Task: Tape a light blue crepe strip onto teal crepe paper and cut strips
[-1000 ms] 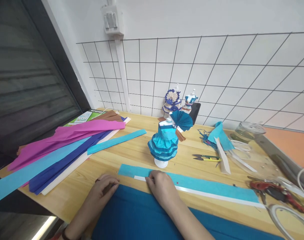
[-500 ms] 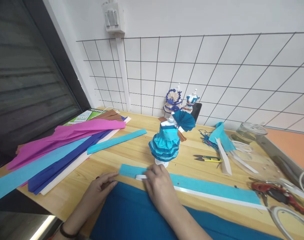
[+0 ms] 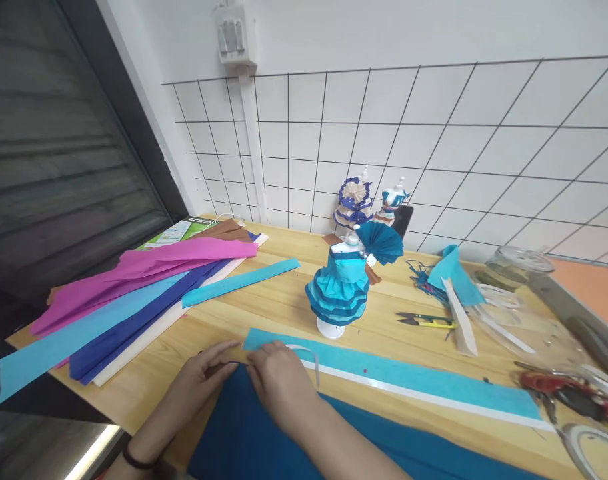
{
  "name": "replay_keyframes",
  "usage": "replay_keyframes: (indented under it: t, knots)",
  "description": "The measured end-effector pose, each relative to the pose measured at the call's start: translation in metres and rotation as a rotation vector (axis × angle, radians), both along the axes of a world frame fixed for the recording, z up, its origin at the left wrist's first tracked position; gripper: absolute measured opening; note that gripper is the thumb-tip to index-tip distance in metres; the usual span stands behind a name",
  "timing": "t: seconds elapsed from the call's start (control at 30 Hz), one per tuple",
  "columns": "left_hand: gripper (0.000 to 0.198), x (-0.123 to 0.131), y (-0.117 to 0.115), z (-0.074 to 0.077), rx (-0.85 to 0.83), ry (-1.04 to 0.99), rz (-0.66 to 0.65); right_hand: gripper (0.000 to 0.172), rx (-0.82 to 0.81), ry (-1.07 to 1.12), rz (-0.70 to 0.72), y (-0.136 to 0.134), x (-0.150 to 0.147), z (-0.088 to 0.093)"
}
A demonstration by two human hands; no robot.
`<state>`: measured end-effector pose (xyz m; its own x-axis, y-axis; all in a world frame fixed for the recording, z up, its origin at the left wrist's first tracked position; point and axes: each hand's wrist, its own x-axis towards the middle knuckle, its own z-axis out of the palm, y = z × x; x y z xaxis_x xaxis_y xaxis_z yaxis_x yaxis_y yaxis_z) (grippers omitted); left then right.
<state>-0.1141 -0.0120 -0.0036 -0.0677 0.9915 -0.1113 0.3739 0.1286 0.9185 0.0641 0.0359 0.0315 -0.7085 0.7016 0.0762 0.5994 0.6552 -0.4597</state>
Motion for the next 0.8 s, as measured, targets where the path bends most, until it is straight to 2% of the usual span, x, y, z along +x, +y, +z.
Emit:
replay_keyframes:
  t: [0.1,0.27,0.6,0.8]
  knots:
    - [0.038,0.000,0.004,0.005,-0.025,-0.041,0.009,0.021,-0.021,-0.047,-0.063,0.003,0.005,-0.004]
    - [0.018,0.000,0.017,0.009,-0.033,-0.005,0.063,0.020,-0.058,-0.105,-0.152,0.007,0.010,-0.004]
    - [0.019,0.002,0.029,0.009,-0.078,0.127,0.061,0.020,-0.094,-0.165,-0.265,0.011,0.007,-0.010]
    - [0.023,0.003,0.034,0.007,-0.106,0.262,0.108,0.020,-0.100,-0.166,-0.296,0.015,0.007,-0.012]
